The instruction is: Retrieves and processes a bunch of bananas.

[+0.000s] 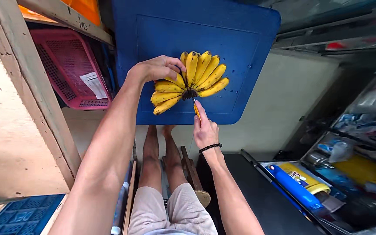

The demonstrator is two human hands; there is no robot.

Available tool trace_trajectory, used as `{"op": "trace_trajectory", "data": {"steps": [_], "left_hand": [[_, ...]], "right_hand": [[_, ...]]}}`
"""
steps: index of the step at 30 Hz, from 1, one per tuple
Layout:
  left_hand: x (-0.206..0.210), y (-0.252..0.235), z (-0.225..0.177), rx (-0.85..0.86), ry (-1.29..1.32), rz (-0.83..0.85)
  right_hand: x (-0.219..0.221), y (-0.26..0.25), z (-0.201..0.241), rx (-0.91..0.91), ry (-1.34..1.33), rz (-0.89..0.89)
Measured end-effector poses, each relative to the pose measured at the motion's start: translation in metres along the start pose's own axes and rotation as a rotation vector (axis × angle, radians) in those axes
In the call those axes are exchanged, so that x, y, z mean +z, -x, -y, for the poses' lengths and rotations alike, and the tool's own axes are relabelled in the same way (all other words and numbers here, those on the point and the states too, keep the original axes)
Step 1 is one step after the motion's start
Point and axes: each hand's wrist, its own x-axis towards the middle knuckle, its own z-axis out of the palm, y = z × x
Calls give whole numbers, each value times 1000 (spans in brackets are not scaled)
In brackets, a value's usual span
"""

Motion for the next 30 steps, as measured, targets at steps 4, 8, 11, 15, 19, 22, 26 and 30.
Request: {"op": "trace_trajectory", "data": {"steps": [4, 8, 11, 15, 19, 22, 26, 30], "left_hand": [[1, -1, 2, 20, 5, -5], [0, -2, 1, 23, 2, -9], [1, -3, 2, 19, -3, -16], [3, 0, 4, 33, 20, -31], [-1, 4, 5, 40, 91, -54], [6, 1, 16, 108, 68, -74], [17, 6, 27, 209, -190, -390], [75, 61, 12, 223, -39, -968]], "right_hand": [[-2, -13, 7, 21, 73, 64], [1, -18, 13, 33, 120, 57], [0, -5, 22, 85, 65, 69], [-36, -1, 34, 277, 164, 464], [-37, 22, -21, 395, 163, 634], [-26, 67, -75, 303, -310, 406], [-20, 97, -86, 206, -1144, 264], [-28, 115, -61, -36, -1586, 263]]}}
